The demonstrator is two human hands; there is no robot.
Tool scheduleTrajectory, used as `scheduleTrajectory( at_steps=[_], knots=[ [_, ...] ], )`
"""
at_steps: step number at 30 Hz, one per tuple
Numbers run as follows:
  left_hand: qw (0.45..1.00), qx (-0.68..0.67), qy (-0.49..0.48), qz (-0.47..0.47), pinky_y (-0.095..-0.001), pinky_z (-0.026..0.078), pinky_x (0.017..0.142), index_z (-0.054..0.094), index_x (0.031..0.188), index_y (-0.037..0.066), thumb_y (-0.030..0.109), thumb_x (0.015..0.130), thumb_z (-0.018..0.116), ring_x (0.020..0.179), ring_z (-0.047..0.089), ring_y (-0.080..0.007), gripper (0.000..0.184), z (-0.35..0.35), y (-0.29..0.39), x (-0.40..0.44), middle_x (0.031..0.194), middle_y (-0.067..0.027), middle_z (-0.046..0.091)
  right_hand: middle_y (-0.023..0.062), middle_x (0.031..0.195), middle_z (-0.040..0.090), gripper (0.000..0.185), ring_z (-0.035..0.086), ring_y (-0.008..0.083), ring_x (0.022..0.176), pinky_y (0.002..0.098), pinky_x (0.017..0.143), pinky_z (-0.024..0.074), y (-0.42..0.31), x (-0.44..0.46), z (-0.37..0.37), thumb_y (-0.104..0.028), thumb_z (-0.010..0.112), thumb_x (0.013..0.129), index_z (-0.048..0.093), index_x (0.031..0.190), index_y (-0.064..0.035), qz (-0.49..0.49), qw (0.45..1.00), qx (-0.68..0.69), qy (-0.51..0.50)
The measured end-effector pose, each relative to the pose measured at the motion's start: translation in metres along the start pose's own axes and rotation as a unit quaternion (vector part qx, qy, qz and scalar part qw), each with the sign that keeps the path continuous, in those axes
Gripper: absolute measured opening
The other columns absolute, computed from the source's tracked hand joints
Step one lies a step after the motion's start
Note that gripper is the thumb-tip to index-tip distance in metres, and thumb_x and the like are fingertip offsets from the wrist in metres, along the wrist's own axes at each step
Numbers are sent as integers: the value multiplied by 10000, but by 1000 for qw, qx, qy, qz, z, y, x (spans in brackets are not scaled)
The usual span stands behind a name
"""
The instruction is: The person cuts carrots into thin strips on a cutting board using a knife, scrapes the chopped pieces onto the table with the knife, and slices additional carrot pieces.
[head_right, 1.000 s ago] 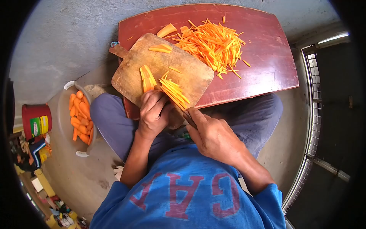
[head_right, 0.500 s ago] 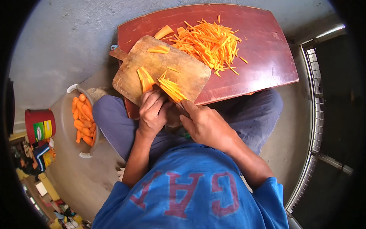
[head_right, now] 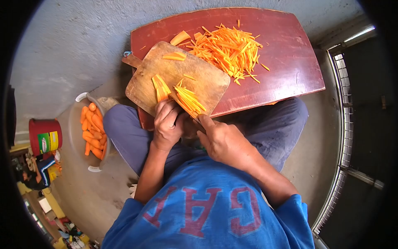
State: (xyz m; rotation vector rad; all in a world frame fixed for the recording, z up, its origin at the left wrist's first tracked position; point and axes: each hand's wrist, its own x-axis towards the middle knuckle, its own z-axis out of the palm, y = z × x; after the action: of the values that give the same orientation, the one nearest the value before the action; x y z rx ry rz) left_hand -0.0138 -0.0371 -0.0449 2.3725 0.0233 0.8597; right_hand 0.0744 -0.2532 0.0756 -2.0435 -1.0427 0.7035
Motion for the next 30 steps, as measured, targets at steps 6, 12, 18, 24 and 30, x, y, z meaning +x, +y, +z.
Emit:
scheduleTrajectory(
  at_steps=[6, 12, 18, 24, 30],
  knots=[
    [1000, 29, 3, 2, -517, 527, 1024, 811, 1079, 27, 56, 913, 851, 1100, 703, -351, 174, -2, 5, -1, 1139, -113, 758, 363, 963, 755, 323, 762, 564, 915, 613, 763, 620, 0, 0, 2, -111, 697, 1096, 557, 1331, 60, -6, 1000, -20, -5],
    [999, 33, 2, 9, -513, 515, 1022, 811, 1063, 32, 56, 924, 850, 1071, 708, -350, 147, 0, 8, 3, 1078, -105, 754, 348, 1033, 770, 300, 767, 551, 1006, 602, 835, 623, 12, 1, -2, -134, 710, 1099, 622, 1309, 61, -5, 999, 31, 19],
    [999, 47, -8, -2, -505, 498, 1035, 800, 1113, 35, 46, 918, 852, 1112, 701, -333, 203, -5, 14, 4, 1125, -88, 751, 316, 998, 736, 375, 766, 483, 921, 500, 824, 586, 3, -11, -17, -117, 712, 1121, 653, 1448, 55, 18, 992, 113, 50],
    [999, 49, 6, -8, -507, 495, 1037, 805, 1113, 30, 13, 921, 821, 1108, 706, -334, 194, -3, 7, 2, 1119, -93, 754, 367, 1028, 740, 320, 728, 588, 1020, 607, 816, 576, -1, -18, -14, -122, 713, 1103, 613, 1363, 36, 37, 994, 96, 19],
    [1000, 27, -2, 0, -509, 491, 1037, 809, 1091, 24, 10, 914, 788, 1110, 708, -329, 178, -3, 4, 1, 1097, -91, 758, 367, 1039, 747, 372, 735, 587, 1007, 614, 820, 587, -2, -22, -5, -100, 727, 1082, 609, 1405, 44, 11, 997, 70, 32]
  ],
)
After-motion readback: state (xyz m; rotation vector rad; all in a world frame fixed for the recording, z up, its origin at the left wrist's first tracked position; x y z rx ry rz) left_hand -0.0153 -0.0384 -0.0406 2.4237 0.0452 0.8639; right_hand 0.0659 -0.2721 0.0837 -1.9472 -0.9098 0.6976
